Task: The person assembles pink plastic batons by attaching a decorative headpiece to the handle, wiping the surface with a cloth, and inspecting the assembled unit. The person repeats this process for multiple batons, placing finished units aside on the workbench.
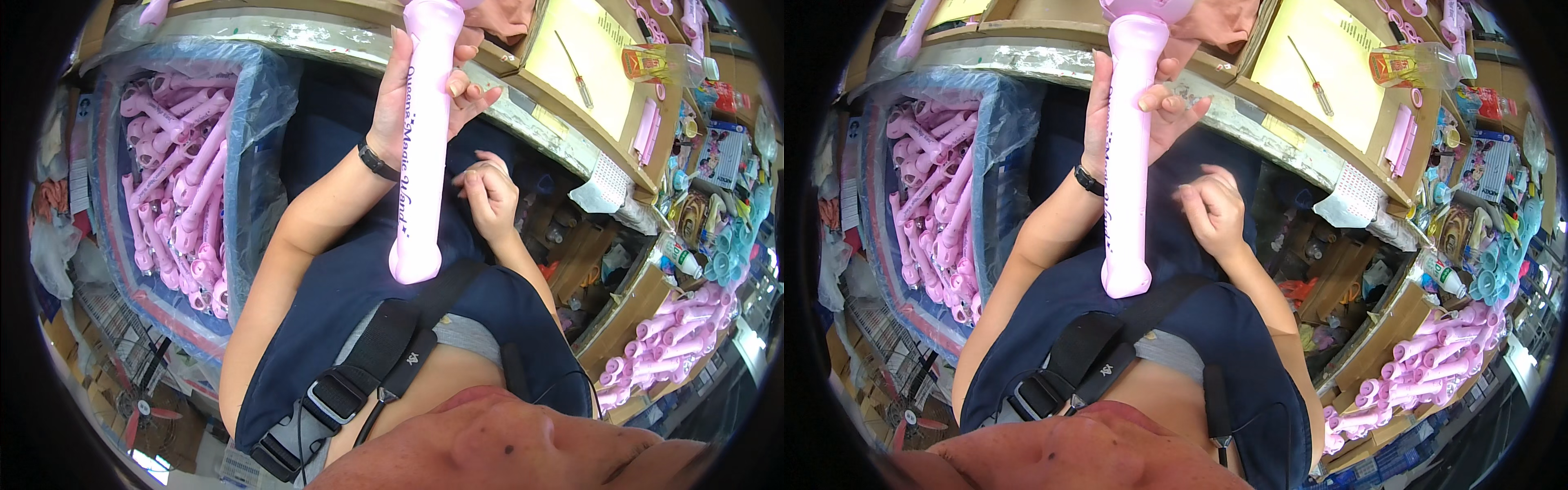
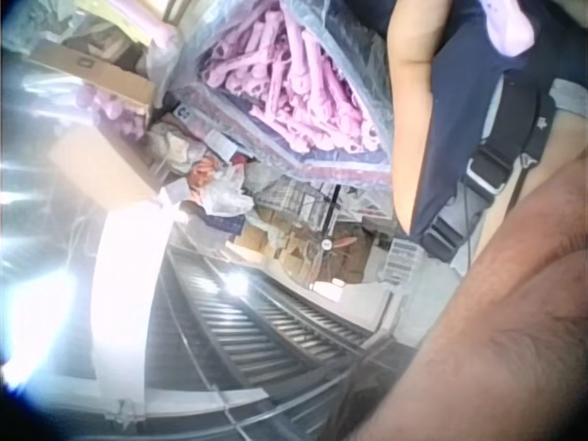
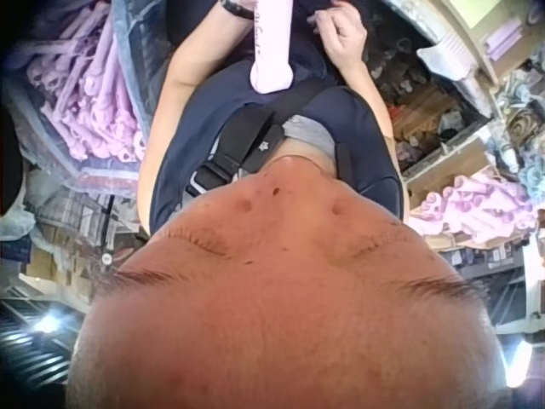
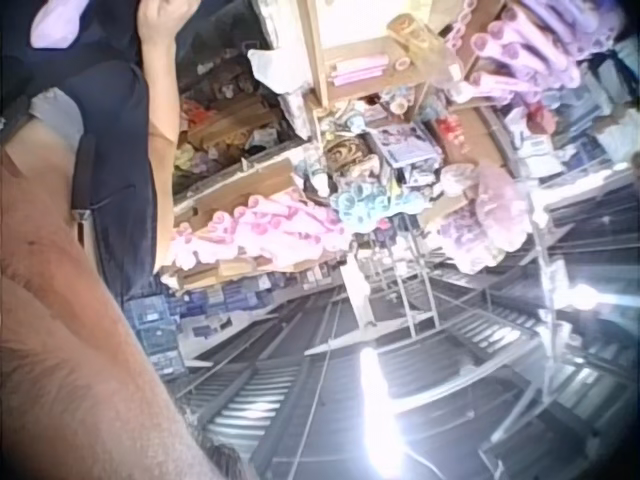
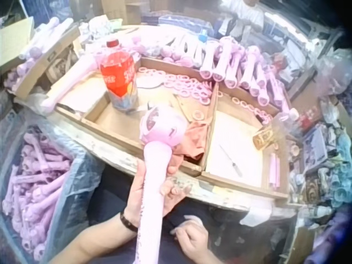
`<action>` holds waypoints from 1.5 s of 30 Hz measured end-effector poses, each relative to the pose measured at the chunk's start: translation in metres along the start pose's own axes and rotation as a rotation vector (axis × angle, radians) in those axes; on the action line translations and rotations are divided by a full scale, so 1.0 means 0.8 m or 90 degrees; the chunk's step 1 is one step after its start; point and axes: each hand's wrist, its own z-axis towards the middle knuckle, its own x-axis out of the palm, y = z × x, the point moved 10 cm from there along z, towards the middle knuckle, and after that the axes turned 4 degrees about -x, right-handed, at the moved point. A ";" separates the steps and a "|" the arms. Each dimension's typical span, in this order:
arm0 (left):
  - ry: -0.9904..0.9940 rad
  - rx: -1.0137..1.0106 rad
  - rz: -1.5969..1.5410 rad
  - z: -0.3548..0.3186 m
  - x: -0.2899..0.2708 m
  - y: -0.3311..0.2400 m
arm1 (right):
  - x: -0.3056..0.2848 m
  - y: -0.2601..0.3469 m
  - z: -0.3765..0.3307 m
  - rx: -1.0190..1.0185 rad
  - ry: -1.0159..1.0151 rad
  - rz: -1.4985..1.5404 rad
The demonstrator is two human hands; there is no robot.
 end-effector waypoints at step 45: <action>-0.250 -0.032 0.132 -0.070 0.025 0.011 | 0.030 0.104 0.016 -0.102 0.243 0.375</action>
